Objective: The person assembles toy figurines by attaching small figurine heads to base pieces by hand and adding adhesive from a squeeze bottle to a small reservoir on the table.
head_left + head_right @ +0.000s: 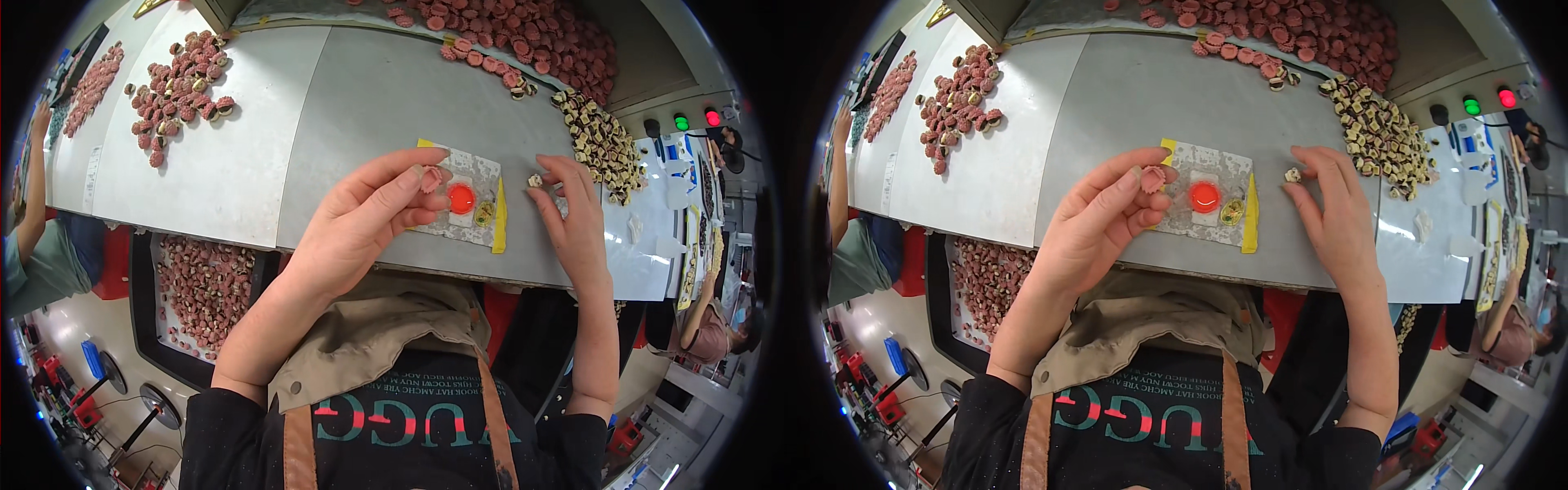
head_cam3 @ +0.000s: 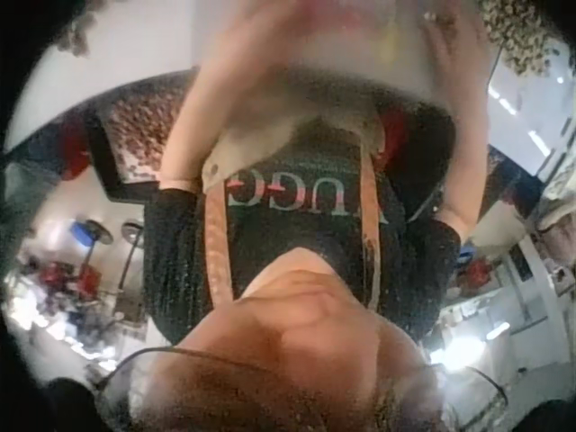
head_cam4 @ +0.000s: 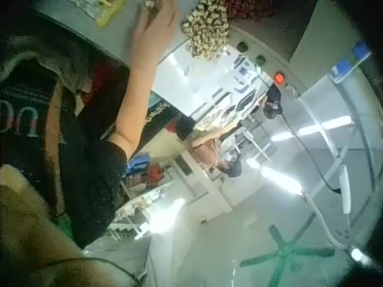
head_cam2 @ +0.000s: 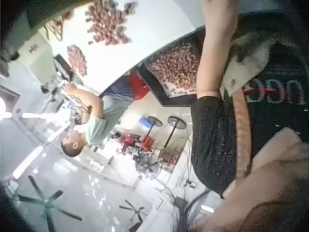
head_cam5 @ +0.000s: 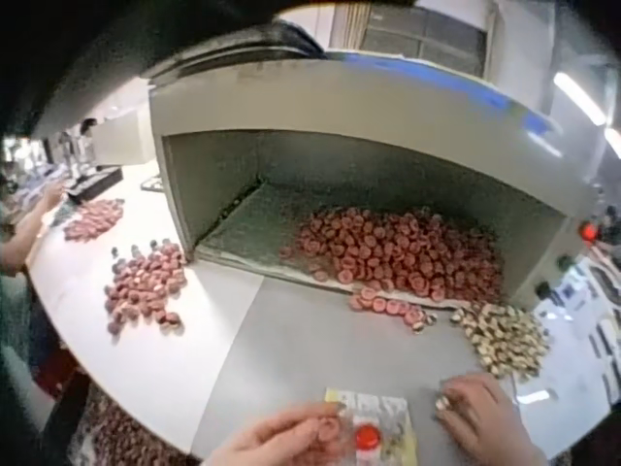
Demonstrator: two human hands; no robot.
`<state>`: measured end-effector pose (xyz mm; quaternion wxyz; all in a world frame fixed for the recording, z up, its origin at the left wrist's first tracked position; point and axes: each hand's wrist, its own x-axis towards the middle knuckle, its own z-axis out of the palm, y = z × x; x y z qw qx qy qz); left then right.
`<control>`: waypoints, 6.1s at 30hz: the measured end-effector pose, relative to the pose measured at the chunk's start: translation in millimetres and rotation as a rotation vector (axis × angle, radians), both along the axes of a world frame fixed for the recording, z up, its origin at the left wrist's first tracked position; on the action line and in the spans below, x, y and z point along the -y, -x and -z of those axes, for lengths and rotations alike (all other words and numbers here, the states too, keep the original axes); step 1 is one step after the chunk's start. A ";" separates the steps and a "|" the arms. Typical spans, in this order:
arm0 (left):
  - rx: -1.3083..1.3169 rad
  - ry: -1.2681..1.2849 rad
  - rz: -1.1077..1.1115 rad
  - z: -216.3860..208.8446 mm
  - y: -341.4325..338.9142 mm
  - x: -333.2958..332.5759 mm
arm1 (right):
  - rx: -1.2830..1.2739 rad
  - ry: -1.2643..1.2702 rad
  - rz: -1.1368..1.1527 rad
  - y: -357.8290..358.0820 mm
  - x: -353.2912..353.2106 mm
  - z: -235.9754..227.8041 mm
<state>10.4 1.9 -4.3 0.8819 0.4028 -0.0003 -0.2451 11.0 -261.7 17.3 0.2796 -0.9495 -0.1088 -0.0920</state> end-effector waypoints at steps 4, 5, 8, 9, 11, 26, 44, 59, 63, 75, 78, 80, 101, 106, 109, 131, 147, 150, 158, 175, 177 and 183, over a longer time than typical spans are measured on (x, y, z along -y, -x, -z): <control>-0.030 0.062 -0.012 4.3 0.5 -2.7 | -0.024 0.138 -0.092 -0.5 5.7 -2.5; -0.032 0.060 -0.021 4.3 0.5 -3.2 | -0.008 0.162 -0.118 -1.7 5.2 -2.3; -0.052 0.098 -0.038 5.0 0.1 -3.1 | -0.032 0.161 -0.122 -1.9 5.5 -8.4; -0.036 0.123 -0.019 7.0 -0.4 -2.7 | -0.032 0.155 -0.133 -1.5 5.1 -8.7; -0.020 0.145 -0.006 8.0 0.4 -2.4 | -0.042 0.189 -0.143 -0.5 5.2 -9.0; 0.012 0.104 -0.044 8.5 4.5 -3.3 | -0.158 0.000 -0.068 3.2 -17.0 -21.2; 0.067 0.010 -0.039 6.6 6.5 -1.2 | 0.045 0.081 -0.315 0.9 -58.2 -5.2; 0.091 -0.083 -0.019 0.1 8.1 5.0 | 0.225 -0.229 -0.307 11.1 -79.8 0.6; 0.242 -0.175 -0.138 6.0 16.0 10.3 | 0.243 -0.225 -0.296 13.1 -82.3 0.0; 0.315 -0.251 -0.175 8.5 16.2 15.8 | 0.295 -0.201 -0.331 4.2 -73.4 -8.0; 0.430 -0.369 -0.225 2.2 17.8 17.1 | 0.254 -0.155 -0.360 8.3 -68.7 -11.9; 0.353 -0.375 -0.181 -0.3 16.4 16.8 | 0.301 -0.092 -0.365 7.8 -68.5 -12.3; 0.570 -0.431 -0.094 19.9 21.7 23.2 | 0.149 -0.205 -0.321 22.9 -61.4 14.6; 0.718 -0.514 -0.161 21.8 21.5 27.8 | 0.181 -0.207 -0.313 24.8 -60.8 17.1; 0.595 -0.526 -0.170 15.8 22.4 27.4 | 0.173 -0.211 -0.302 25.0 -63.9 16.7; 1.615 -1.384 -0.305 8.4 -140.4 84.3 | 0.258 0.276 -0.084 -115.3 27.2 25.7; 0.587 -0.844 0.046 -6.3 -78.7 -27.2 | -0.225 -0.156 -0.058 9.0 23.6 -5.7; 0.222 -0.577 -0.032 -17.5 -47.9 -23.1 | -0.081 -0.057 -0.120 10.1 24.9 -0.4; 0.045 -0.340 -0.033 -13.0 -1.3 -1.9 | -0.091 0.020 -0.068 11.4 10.5 -9.9; 0.167 -0.251 -0.017 -6.7 13.9 -0.3 | -0.022 0.009 -0.266 7.0 -53.6 -20.4; 0.153 -0.215 -0.036 -3.9 12.7 0.6 | 0.008 0.064 -0.284 4.9 -57.5 -12.3; 0.142 -0.156 -0.056 -1.0 11.8 1.6 | 0.096 0.091 -0.306 1.6 -65.0 -4.8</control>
